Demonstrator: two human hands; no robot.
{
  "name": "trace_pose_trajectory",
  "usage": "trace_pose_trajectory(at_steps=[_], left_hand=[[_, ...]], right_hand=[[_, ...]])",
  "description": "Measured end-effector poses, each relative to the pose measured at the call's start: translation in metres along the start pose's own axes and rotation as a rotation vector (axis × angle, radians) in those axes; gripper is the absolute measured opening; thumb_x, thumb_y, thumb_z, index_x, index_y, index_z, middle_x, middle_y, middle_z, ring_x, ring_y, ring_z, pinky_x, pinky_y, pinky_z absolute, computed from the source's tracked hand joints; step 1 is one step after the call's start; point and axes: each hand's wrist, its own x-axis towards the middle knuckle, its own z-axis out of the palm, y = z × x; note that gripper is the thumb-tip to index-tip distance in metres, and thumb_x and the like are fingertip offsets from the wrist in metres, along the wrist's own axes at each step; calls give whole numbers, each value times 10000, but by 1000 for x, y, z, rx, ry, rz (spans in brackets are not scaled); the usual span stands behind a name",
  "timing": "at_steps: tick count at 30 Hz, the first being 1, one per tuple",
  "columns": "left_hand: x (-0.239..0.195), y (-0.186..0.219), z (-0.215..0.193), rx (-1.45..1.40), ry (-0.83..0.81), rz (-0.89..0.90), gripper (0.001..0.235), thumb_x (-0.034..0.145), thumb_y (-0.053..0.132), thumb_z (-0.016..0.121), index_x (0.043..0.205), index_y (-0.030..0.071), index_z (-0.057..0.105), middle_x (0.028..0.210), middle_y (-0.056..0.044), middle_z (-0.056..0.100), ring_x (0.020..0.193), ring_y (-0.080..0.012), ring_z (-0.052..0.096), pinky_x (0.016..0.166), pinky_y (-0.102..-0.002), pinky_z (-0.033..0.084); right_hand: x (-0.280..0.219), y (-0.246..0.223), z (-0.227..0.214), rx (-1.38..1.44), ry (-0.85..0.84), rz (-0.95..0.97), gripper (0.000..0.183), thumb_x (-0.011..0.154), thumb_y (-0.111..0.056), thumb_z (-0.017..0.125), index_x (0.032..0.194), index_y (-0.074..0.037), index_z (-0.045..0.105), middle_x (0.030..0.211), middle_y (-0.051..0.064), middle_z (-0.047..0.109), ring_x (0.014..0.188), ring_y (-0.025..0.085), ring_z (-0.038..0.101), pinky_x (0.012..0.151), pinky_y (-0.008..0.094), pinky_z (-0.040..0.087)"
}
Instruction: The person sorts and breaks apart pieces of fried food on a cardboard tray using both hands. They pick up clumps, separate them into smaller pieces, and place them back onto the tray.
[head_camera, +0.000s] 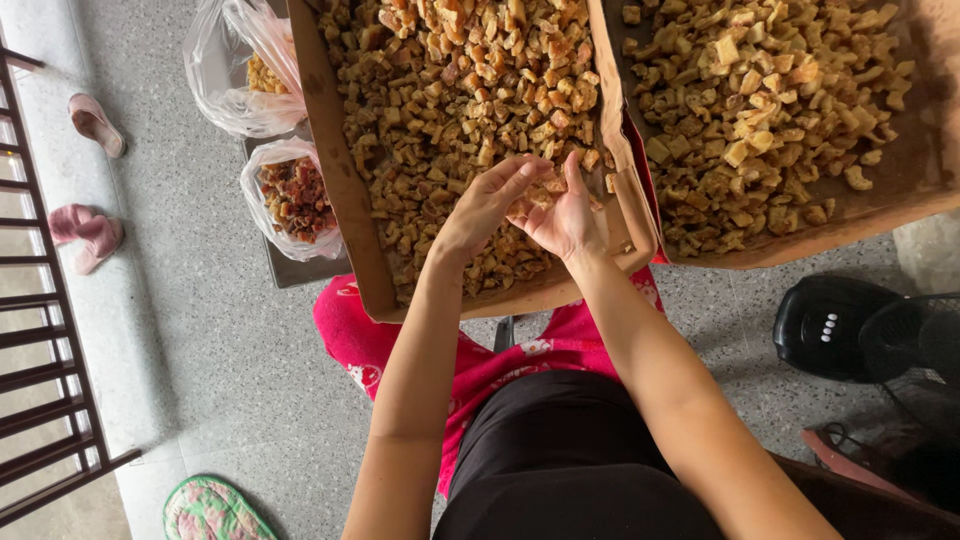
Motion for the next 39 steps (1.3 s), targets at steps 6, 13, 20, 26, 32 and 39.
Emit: trace_pose_trajectory(at_steps=[6, 13, 20, 26, 32, 39], left_hand=[[-5, -4, -10, -271, -8, 19, 384, 1102, 339, 514, 1389, 109, 623, 1368, -62, 674, 1251, -157, 628, 1036, -354, 525], [-7, 3, -9, 136, 69, 79, 376, 1073, 262, 509, 1412, 131, 608, 1438, -37, 564, 1163, -212, 688, 875, -366, 675], [-6, -34, -14, 692, 329, 177, 364, 974, 171, 662, 1327, 86, 655, 1221, -193, 657, 943, -248, 736, 784, -354, 659], [-7, -44, -15, 762, 386, 309, 308, 1001, 116, 660, 1301, 69, 706, 1136, -198, 649, 914, -272, 723, 772, -366, 638], [-10, -37, -13, 837, 269, 286, 318, 964, 157, 699, 1256, 30, 693, 1080, -195, 654, 871, -286, 709, 731, -382, 623], [-7, -65, -2, 725, 385, 273, 211, 1019, 121, 648, 1199, 12, 668, 1119, -168, 721, 924, -278, 757, 784, -354, 640]], right_hand=[[8, 4, -16, 87, 16, 15, 725, 982, -730, 435, 1254, -80, 607, 1142, 114, 666, 1096, 263, 634, 976, 464, 562], [5, 2, -17, 174, -123, 18, 681, 1017, -696, 449, 1304, -105, 630, 1185, 130, 675, 1063, 296, 663, 989, 503, 549], [3, 1, -6, 188, -138, 20, 701, 980, -667, 492, 1354, -87, 616, 1256, 191, 657, 1167, 336, 649, 1108, 534, 514], [-2, -2, 5, 161, -106, 62, 567, 1032, -515, 529, 1335, -44, 614, 1297, 183, 646, 1242, 298, 617, 1169, 460, 478], [1, -2, -3, 104, 1, 77, 363, 1015, -200, 638, 1304, 20, 646, 1214, 160, 661, 1149, 229, 650, 1028, 308, 599], [15, 4, -33, 55, -125, 74, 284, 1011, -22, 656, 1290, 27, 666, 1130, 143, 692, 915, 193, 700, 714, 224, 576]])
